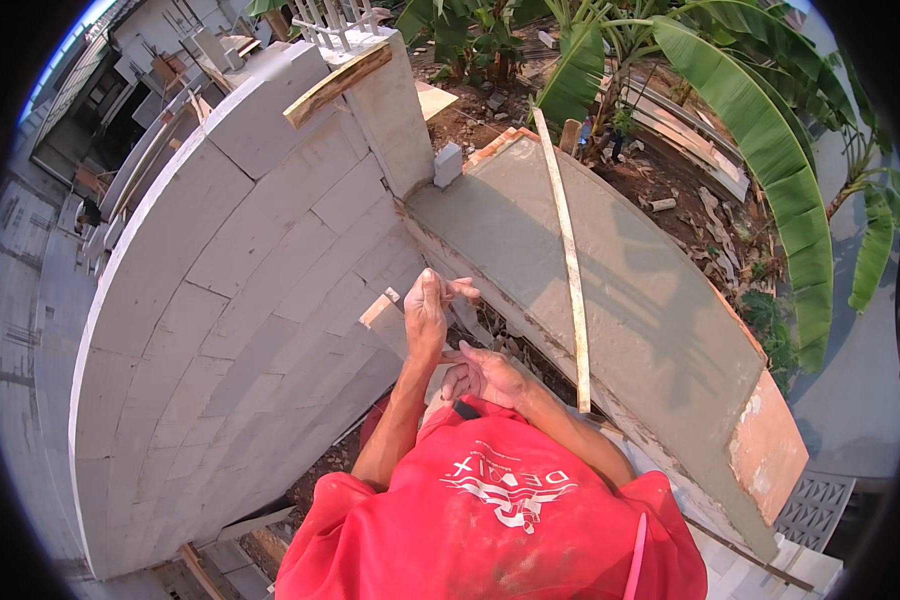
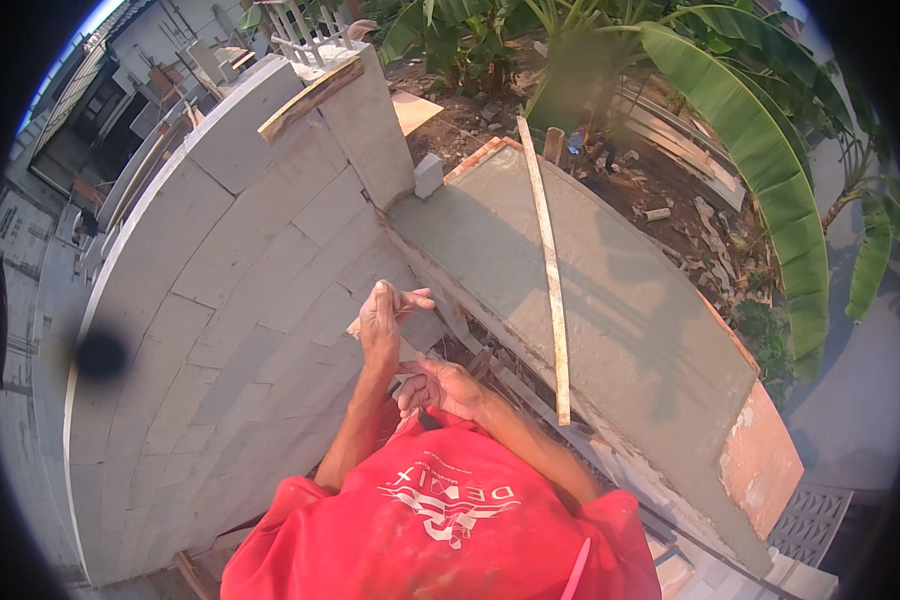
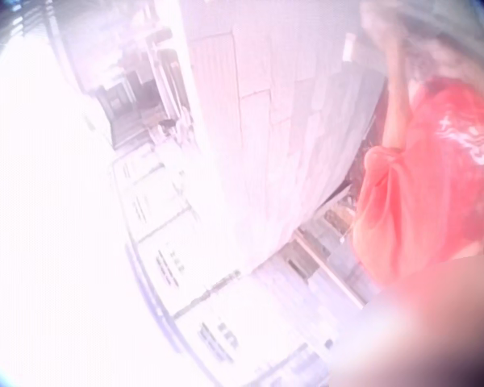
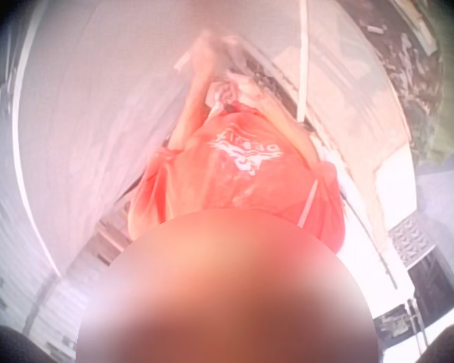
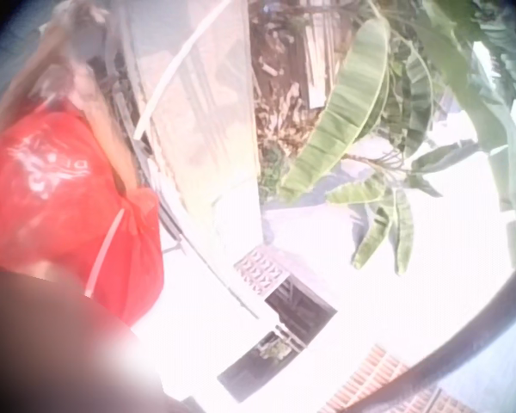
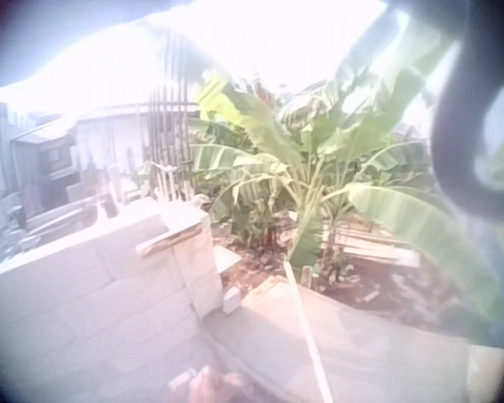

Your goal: The person installs wooden planks on a curved wall using a hammer and nails. They position the planks, hammer nails into the wall, and adjust the wood to fit the structure.

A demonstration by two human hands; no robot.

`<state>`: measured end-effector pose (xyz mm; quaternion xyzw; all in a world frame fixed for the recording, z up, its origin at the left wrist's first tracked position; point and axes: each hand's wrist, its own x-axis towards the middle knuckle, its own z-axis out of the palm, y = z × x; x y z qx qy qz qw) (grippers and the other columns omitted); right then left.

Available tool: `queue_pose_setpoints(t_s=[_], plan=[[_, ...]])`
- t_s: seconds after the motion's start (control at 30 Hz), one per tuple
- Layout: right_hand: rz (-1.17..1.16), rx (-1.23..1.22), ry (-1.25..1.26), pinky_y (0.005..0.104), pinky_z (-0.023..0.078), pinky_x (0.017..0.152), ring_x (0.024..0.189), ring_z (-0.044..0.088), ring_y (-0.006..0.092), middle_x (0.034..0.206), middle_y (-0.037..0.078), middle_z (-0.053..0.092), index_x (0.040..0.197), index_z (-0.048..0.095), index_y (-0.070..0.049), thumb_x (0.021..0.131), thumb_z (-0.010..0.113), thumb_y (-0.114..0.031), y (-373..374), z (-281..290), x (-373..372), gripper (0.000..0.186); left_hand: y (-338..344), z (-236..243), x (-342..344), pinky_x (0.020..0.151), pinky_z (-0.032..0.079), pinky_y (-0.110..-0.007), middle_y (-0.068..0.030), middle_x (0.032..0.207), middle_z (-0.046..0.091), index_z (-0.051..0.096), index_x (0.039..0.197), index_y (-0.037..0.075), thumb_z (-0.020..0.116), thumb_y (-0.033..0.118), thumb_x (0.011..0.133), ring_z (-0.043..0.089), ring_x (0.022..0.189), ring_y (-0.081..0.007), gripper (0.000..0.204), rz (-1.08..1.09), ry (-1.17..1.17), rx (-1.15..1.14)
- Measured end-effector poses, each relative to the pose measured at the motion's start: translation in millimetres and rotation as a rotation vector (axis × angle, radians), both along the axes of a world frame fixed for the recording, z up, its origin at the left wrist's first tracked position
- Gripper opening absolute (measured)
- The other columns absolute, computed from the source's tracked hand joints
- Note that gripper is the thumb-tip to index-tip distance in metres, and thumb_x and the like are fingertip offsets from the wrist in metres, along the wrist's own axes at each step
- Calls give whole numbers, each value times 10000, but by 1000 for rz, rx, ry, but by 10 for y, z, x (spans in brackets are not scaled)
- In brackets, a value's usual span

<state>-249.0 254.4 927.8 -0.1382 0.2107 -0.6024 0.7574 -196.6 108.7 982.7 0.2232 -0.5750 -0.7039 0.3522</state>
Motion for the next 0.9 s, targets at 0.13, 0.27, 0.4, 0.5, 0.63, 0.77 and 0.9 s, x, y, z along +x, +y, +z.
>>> queue_pose_setpoints(t_s=[0.13, 0.27, 0.4, 0.5, 0.63, 0.77, 0.9], plan=[[21, 62, 53, 383, 521, 898, 793, 659, 206, 805, 82, 647, 1473, 447, 89, 1085, 194, -626, 40, -32, -6, 853, -49, -98, 95, 963, 549, -429, -105, 797, 625, 443, 817, 64, 327, 396, 1142, 724, 909, -265, 478, 122, -38, 24], [-272, 141, 216, 354, 538, 650, 575, 514, 150, 625, 24, 509, 1059, 654, 40, 1051, 200, -697, 61, 30, -9, 865, -81, -212, 145, 911, 561, -402, -56, 825, 562, 487, 877, 47, 328, 405, 1141, 729, 870, -240, 472, 137, -41, 17], [-629, 273, 516, 246, 381, 513, 556, 364, 64, 643, -44, 398, 933, 585, -62, 1088, 411, -531, 82, 183, -55, 524, -99, -247, 187, 852, 559, -380, -55, 836, 572, 512, 928, 41, 317, 436, 1138, 731, 833, -227, 487, 101, -61, -30], [-631, 169, 581, 219, 338, 510, 581, 359, 40, 683, -49, 408, 1088, 557, -54, 1084, 493, -339, 59, 283, -123, 292, -1, -167, 273, 797, 561, -369, -121, 913, 667, 567, 1046, -12, 312, 504, 1120, 729, 829, -237, 581, -180, -373, -124], [-800, 174, 756, 226, 344, 511, 593, 391, 45, 699, -43, 457, 1273, 470, -35, 1052, 522, -196, 36, 277, -217, 278, 191, 69, 392, 718, 545, -425, -102, 786, 693, 678, 1037, -7, 426, 524, 1084, 710, 763, -267, 590, -428, -693, -379], [-841, 202, 1443, 406, 486, 577, 608, 622, 264, 679, 133, 603, 1203, 468, -16, 1025, 523, -115, 35, 134, -249, 210, 313, 368, 505, 699, 535, -479, -156, 757, 704, 673, 981, 30, 502, 424, 1055, 693, 768, -376, 436, -510, -866, -777], [-660, 71, 1817, 572, 487, 638, 754, 662, 475, 736, 255, 627, 1076, 493, -37, 999, 558, -70, 25, 71, -159, 106, 249, 673, 630, 695, 534, -494, -160, 811, 731, 705, 1013, 76, 591, 347, 1003, 697, 770, -389, 294, -581, -979, -1107]])
